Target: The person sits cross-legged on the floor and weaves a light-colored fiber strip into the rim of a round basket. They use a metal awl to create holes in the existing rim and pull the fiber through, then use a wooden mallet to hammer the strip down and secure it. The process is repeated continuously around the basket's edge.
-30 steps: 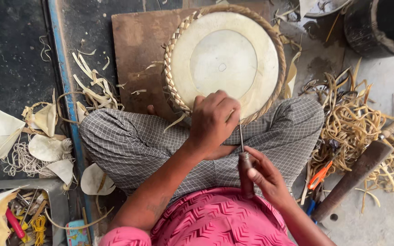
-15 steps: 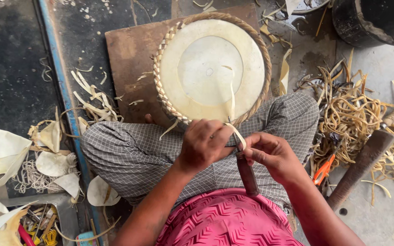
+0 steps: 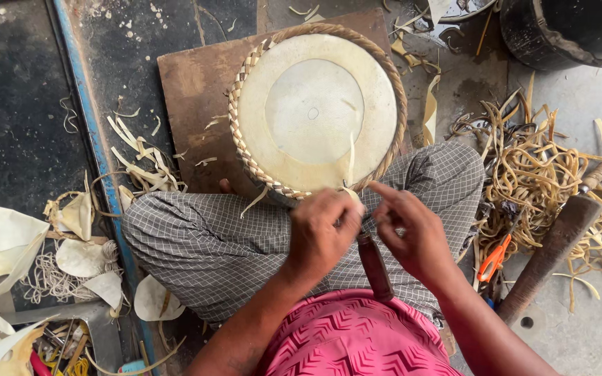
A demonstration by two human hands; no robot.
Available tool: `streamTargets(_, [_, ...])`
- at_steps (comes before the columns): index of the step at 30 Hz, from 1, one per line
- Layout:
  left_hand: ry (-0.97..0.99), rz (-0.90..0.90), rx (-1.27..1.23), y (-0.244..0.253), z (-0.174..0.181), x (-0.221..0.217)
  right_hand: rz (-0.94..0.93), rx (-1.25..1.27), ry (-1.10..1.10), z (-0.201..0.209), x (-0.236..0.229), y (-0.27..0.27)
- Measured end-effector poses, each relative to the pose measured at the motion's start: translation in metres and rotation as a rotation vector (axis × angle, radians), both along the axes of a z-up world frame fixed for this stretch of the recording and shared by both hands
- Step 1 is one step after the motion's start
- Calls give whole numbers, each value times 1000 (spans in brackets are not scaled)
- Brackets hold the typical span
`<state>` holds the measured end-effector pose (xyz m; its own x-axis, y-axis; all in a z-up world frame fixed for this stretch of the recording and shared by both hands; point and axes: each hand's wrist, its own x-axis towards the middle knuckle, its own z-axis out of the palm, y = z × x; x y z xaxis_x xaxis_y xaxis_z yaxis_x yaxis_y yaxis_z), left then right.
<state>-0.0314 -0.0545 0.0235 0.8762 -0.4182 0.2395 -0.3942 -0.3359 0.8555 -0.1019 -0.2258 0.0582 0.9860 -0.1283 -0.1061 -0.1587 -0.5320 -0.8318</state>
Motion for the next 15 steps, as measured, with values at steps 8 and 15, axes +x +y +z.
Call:
streamTargets(8, [-109, 146, 88, 13, 8, 28, 26, 494, 259, -41, -43, 18])
streamTargets(15, [-117, 181, 57, 14, -3, 28, -95, 837, 354, -64, -51, 29])
